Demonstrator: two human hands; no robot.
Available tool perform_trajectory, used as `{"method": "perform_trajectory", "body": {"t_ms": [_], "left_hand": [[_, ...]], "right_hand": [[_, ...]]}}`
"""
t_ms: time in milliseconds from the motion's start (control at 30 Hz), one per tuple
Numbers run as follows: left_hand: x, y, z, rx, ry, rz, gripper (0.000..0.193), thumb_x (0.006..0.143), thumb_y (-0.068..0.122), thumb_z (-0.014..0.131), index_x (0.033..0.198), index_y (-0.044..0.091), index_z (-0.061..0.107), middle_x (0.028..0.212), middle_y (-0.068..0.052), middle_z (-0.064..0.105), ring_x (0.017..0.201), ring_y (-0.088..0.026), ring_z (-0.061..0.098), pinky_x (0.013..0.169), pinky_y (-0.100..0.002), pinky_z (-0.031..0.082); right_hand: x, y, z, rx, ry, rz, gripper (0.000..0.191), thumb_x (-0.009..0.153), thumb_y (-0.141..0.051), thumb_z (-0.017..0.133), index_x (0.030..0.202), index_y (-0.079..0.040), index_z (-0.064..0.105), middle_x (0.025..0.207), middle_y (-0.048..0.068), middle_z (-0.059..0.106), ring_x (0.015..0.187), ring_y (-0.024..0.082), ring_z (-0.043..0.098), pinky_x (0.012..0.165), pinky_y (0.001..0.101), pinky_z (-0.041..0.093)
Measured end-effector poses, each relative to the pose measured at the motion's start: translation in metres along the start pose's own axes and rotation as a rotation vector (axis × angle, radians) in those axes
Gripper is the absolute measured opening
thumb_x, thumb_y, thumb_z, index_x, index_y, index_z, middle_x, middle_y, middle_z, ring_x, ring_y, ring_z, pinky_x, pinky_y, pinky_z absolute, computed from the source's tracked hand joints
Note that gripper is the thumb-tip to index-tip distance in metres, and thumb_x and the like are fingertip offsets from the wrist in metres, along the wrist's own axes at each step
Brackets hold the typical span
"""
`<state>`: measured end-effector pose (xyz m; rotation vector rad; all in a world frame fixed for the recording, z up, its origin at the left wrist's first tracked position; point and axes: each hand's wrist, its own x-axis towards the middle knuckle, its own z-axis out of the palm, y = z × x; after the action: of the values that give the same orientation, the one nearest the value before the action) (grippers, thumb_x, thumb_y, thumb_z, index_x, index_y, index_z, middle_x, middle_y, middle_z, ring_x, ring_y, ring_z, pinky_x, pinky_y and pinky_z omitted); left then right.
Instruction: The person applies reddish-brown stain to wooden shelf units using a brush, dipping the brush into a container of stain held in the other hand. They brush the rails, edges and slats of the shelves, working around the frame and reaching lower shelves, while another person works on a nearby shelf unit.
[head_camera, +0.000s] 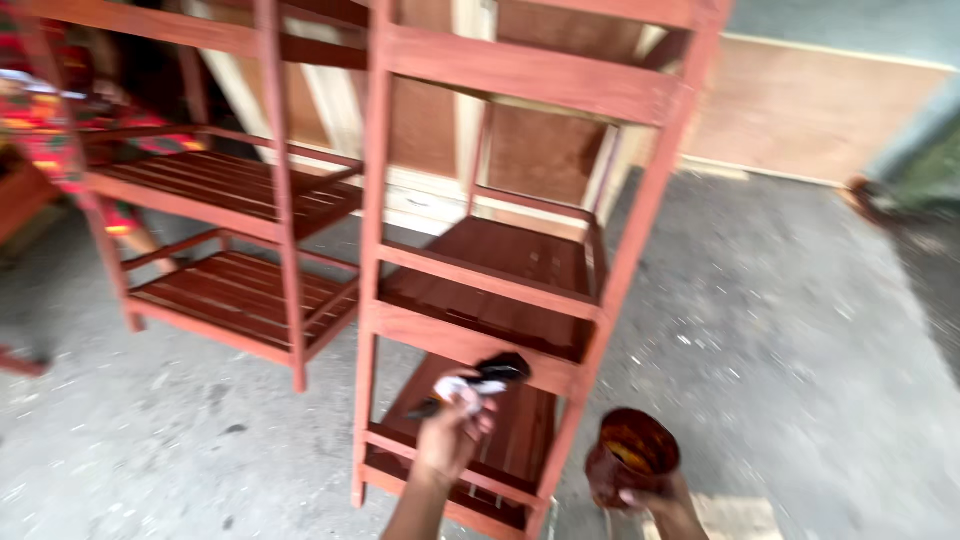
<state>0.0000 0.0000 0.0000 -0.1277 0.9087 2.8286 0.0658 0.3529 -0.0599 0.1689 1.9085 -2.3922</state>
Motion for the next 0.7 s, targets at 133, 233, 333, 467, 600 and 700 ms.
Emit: {"method": "perform_trajectory", "body": {"t_ms": [133, 233, 333, 467, 600, 700], "left_hand": [[-0.05, 0.023, 0.057, 0.269, -0.312, 0.007, 0.064, 0.076, -0.011, 0.067, 0.136, 0.008, 0.053, 0.106, -0.009, 0.061, 0.094, -0.015, 0.064, 0.083, -0.027, 0.053], [-0.075, 0.034, 0.079, 0.343, -0.383, -0.09, 0.072, 0.071, -0.007, 0.059, 0.14, 0.012, 0.052, 0.109, -0.009, 0.063, 0.095, -0.016, 0.066, 0.084, -0.024, 0.051], [-0.088, 0.023, 0.083, 0.356, -0.367, -0.198, 0.071, 0.065, -0.003, 0.05, 0.135, 0.012, 0.056, 0.115, -0.008, 0.065, 0.102, -0.011, 0.068, 0.092, -0.022, 0.051], [-0.066, -0.008, 0.066, 0.603, -0.083, -0.119, 0.016, 0.1, 0.011, 0.063, 0.114, 0.007, 0.057, 0.101, -0.015, 0.066, 0.084, -0.019, 0.07, 0.081, -0.038, 0.062], [-0.05, -0.025, 0.031, 1.177, 0.232, 0.177, 0.023, 0.085, -0.003, 0.061, 0.105, 0.007, 0.056, 0.102, -0.014, 0.061, 0.08, -0.034, 0.071, 0.064, -0.05, 0.062], [-0.044, -0.027, 0.009, 1.523, 0.212, 0.375, 0.042, 0.081, -0.003, 0.063, 0.118, 0.012, 0.05, 0.091, -0.023, 0.07, 0.083, -0.046, 0.07, 0.067, -0.052, 0.053]], "right_hand": [[0.012, -0.016, 0.019, 0.032, -0.079, 0.094, 0.105, 0.05, 0.007, 0.082, 0.147, -0.003, 0.044, 0.131, 0.023, 0.067, 0.124, 0.038, 0.064, 0.104, 0.0551, 0.048], [0.004, -0.018, 0.022, 0.002, -0.028, 0.147, 0.109, 0.05, 0.008, 0.081, 0.15, -0.004, 0.039, 0.136, 0.022, 0.064, 0.13, 0.037, 0.06, 0.112, 0.054, 0.043], [0.001, -0.026, 0.015, -0.008, 0.028, 0.229, 0.11, 0.052, 0.01, 0.079, 0.152, -0.006, 0.036, 0.137, 0.022, 0.063, 0.131, 0.038, 0.059, 0.112, 0.0559, 0.043], [0.003, -0.027, 0.004, 0.088, -0.02, 0.195, 0.109, 0.05, 0.01, 0.078, 0.15, -0.007, 0.038, 0.134, 0.021, 0.063, 0.128, 0.038, 0.061, 0.108, 0.0598, 0.047], [-0.003, -0.017, -0.009, 0.05, -0.044, 0.082, 0.101, 0.053, 0.007, 0.083, 0.146, -0.002, 0.044, 0.133, 0.019, 0.064, 0.127, 0.034, 0.06, 0.107, 0.0557, 0.046], [-0.009, -0.004, -0.006, 0.026, -0.097, 0.043, 0.095, 0.055, 0.005, 0.085, 0.143, 0.001, 0.05, 0.131, 0.019, 0.068, 0.126, 0.033, 0.062, 0.108, 0.0493, 0.045]]}}
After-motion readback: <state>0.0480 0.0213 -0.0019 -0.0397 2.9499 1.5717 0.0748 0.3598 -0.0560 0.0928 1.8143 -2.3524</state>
